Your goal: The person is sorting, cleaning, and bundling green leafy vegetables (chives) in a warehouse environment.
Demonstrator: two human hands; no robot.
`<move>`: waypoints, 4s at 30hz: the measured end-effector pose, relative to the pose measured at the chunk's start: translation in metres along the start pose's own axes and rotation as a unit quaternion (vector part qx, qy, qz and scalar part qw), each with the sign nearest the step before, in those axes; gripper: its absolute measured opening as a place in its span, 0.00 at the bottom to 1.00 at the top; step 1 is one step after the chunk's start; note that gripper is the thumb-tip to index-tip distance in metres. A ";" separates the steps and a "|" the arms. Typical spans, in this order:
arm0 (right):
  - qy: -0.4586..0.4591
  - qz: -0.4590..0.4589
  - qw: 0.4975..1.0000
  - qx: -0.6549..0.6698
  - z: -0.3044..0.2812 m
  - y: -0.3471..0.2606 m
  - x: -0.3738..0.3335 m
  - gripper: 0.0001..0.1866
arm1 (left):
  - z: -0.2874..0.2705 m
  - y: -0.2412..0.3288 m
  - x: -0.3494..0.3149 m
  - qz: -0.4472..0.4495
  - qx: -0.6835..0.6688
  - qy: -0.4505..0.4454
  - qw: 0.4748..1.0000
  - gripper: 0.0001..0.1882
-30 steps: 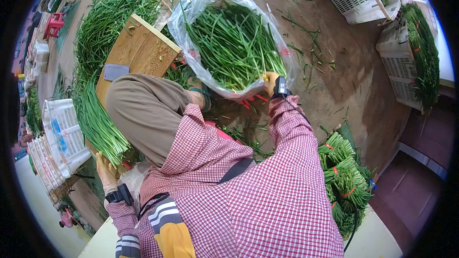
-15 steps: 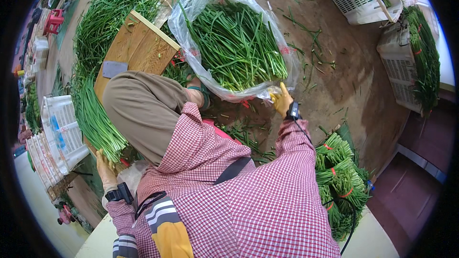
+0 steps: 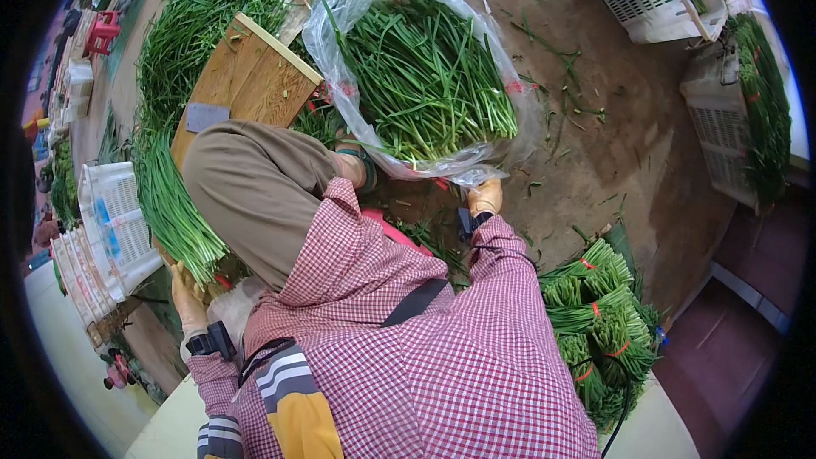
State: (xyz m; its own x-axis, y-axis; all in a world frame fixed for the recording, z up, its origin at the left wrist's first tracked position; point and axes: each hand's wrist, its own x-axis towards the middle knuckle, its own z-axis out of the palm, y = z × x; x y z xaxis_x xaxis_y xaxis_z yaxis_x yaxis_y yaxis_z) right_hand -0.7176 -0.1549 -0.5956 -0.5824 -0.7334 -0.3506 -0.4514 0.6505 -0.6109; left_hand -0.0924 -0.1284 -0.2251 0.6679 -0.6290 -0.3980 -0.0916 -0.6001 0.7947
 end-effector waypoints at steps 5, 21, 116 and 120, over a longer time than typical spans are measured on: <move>-0.003 0.034 0.990 -0.139 -0.006 -0.051 0.019 0.20 | -0.004 -0.008 -0.001 -0.020 0.001 0.010 1.000 0.37; -0.191 -0.094 0.935 -0.284 0.037 -0.016 0.029 0.22 | 0.013 -0.002 -0.016 -0.056 0.008 0.021 0.998 0.41; -0.542 -0.115 0.809 0.197 0.184 -0.508 -0.293 0.25 | -0.002 -0.021 0.073 0.266 0.009 0.242 0.933 0.16; -0.489 -0.071 0.853 0.168 0.242 -0.496 -0.288 0.27 | -0.003 -0.045 0.102 0.254 0.171 0.374 0.876 0.16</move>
State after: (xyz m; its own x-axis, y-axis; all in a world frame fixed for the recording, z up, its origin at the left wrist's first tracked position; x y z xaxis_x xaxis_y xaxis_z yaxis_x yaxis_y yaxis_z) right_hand -0.1620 -0.3140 -0.3635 0.3791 -0.7207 -0.5804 -0.1560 0.5685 -0.8078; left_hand -0.0180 -0.1638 -0.3002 0.7618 -0.4357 0.4794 -0.6476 -0.5306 0.5469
